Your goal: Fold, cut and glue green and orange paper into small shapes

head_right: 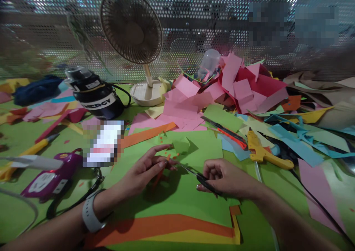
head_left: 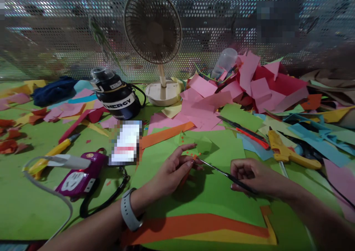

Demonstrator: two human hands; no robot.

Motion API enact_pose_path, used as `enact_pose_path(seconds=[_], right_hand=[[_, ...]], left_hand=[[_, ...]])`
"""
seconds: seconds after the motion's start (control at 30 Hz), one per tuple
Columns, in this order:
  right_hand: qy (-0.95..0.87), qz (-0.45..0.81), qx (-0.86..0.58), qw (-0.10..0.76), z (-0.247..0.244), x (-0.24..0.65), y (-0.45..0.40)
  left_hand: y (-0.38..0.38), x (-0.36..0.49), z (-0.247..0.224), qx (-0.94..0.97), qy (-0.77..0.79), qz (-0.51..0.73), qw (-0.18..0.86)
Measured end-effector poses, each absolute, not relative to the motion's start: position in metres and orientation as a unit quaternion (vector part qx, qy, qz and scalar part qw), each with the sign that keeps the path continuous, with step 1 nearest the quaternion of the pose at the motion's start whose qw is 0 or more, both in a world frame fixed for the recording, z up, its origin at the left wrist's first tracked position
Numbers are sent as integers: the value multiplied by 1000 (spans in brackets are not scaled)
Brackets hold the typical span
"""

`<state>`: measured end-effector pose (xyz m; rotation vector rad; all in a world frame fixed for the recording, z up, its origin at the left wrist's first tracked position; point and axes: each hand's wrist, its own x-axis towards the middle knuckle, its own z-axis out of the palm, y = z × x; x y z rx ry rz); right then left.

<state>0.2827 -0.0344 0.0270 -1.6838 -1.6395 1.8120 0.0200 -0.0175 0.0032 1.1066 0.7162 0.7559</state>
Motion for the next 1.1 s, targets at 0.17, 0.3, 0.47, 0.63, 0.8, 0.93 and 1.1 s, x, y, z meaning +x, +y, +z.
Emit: enact_pose_path(seconds=[0.17,0.3,0.47,0.63,0.8,0.93,1.1], right_hand=[[-563,600,-561,91,23,284,-35],[-563,602,-559,96,21,284,-36],[-563,605,-555,97,22,283,-36],[-563,604,-554,104,22,284,-37],[-563,608,-549,107,21,284,-37],[-562,607,-551,110,21,284,-37],[-550,606,-562,120,27,282,-35]], left_hand=[[-18,20,3,485,327,335,738],[-18,20,2,476,318,340,746],[-19,19,1,471,316,337,752],[-18,19,1,474,320,335,748],[-18,19,-1,474,314,338,750],[-18,20,0,470,321,333,751],[-17,18,7,484,339,320,740]])
